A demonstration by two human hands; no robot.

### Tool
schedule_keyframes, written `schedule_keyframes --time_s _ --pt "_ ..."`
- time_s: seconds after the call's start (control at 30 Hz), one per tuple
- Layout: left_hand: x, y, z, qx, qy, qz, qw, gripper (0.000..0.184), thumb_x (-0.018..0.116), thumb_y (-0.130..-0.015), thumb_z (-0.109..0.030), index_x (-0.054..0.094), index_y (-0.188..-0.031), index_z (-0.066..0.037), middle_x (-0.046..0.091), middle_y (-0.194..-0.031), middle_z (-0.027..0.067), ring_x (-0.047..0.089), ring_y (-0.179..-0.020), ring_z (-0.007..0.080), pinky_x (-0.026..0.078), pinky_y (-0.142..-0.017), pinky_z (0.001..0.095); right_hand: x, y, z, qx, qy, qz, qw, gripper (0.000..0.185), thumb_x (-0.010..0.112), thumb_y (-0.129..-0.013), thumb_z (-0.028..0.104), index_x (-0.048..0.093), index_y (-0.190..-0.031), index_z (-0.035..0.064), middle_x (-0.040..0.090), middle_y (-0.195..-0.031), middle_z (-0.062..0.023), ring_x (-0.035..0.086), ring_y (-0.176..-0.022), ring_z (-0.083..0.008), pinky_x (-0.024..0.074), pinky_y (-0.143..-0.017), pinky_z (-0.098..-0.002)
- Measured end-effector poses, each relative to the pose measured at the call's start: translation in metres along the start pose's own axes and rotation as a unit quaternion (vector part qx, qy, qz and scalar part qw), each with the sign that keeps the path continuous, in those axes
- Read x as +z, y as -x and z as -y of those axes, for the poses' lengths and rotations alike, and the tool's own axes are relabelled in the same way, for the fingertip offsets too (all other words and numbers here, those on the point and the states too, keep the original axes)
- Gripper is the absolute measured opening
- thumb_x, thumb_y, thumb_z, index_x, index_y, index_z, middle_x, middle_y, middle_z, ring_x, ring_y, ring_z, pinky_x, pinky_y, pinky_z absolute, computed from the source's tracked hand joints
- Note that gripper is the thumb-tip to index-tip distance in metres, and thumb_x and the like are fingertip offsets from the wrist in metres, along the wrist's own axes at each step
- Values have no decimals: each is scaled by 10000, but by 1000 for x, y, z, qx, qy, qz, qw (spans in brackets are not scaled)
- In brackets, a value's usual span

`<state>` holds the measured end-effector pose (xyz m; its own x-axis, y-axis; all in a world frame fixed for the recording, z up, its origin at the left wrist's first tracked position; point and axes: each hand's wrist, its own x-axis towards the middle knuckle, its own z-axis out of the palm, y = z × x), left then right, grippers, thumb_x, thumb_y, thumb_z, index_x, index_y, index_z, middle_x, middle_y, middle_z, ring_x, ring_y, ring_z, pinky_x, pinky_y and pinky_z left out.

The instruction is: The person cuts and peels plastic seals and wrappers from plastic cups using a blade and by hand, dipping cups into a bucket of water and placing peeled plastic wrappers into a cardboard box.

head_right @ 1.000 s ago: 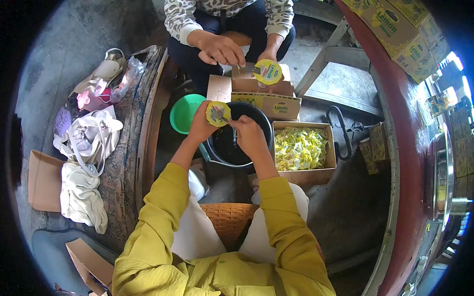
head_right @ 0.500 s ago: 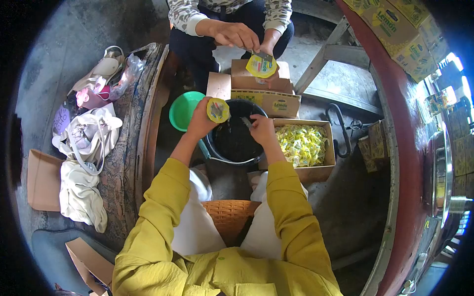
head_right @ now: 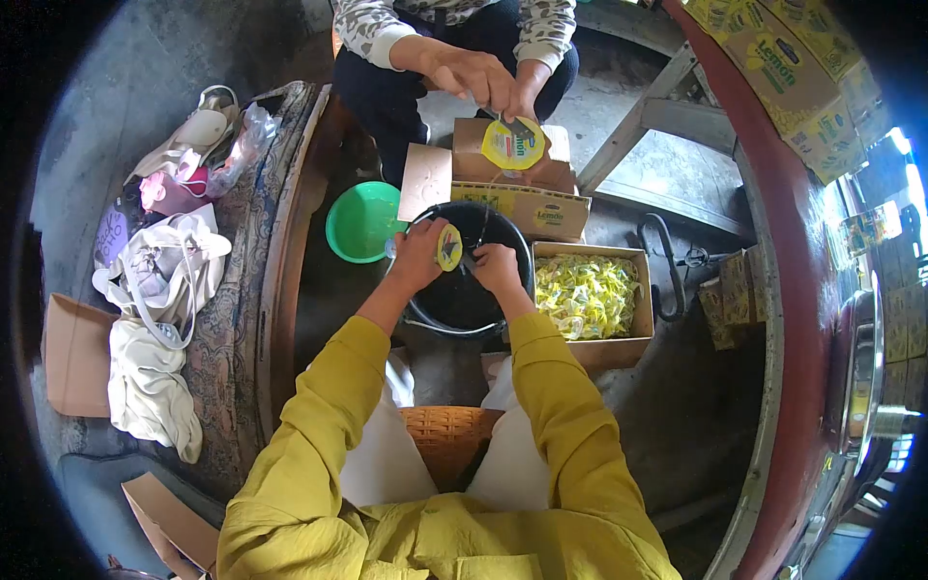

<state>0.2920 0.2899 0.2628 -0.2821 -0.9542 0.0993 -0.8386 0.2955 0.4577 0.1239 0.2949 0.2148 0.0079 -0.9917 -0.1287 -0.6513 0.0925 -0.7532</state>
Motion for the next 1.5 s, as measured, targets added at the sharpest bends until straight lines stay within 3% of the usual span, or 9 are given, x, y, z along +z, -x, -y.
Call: schedule_keyframes --time_s 0.17,0.4,0.5,0.57,0.9,1.17,1.3,1.4,1.5 --pt "5 2 -7 32 -38 6 999 587 679 -582 -55 449 -1113 -148 501 -997 72 470 -988 259 309 -802 414 2 4 9 -8 -9 2 1000 315 653 -568 1 639 -882 14 639 -694 -120 636 -697 -232 505 -671 -308" --pt "12 4 -12 48 -75 -11 996 447 602 -650 -43 488 -1069 -148 511 -963 68 475 -963 241 311 -776 386 1 13 25 -22 121 -15 992 478 607 -638 19 523 -1108 32 623 -784 -177 610 -772 -327 497 -701 -395" --pt "15 3 -11 58 -81 -18 995 563 675 -566 -49 461 -1075 -161 502 -982 60 476 -975 254 312 -773 417 1 15 31 -3 141 2 990 517 603 -649 27 486 -1152 40 615 -805 -186 604 -784 -340 497 -699 -406" --pt "16 2 -11 62 -90 -19 994 541 661 -578 -44 470 -1069 -163 503 -974 58 477 -967 248 311 -775 410 2 15 30 -4 136 7 991 535 606 -648 29 472 -1166 41 612 -807 -188 602 -785 -345 497 -699 -409" --pt "8 2 -19 67 -166 11 984 420 625 -623 -62 526 -1015 -173 504 -953 42 470 -957 217 305 -791 387 -1 15 35 7 168 13 986 529 611 -654 19 468 -1164 33 605 -831 -201 599 -808 -347 495 -714 -409" --pt "26 -3 -18 32 -311 78 947 233 562 -717 -149 583 -948 -173 545 -895 32 490 -932 191 280 -839 373 -3 19 44 15 186 1 982 498 583 -643 20 507 -1135 43 599 -825 -236 588 -807 -369 485 -718 -428" --pt "30 -5 -30 22 -392 156 906 170 496 -781 -172 591 -922 -171 583 -844 17 524 -890 176 271 -841 370 2 17 41 -1 244 26 969 343 577 -710 17 515 -1047 25 607 -840 -194 606 -816 -342 509 -680 -402" --pt "40 -4 -36 8 -391 133 911 184 472 -819 -221 641 -876 -175 609 -950 32 532 -927 183 215 -871 400 1 19 43 -3 289 42 956 248 570 -726 28 546 -973 23 610 -831 -186 611 -812 -329 512 -671 -391" --pt "45 -2 -34 26 -419 95 902 156 475 -808 -204 584 -915 -173 605 -847 15 554 -883 185 247 -844 363 -1 21 45 -1 311 43 949 164 569 -733 40 583 -895 22 614 -836 -176 614 -821 -314 514 -677 -377"
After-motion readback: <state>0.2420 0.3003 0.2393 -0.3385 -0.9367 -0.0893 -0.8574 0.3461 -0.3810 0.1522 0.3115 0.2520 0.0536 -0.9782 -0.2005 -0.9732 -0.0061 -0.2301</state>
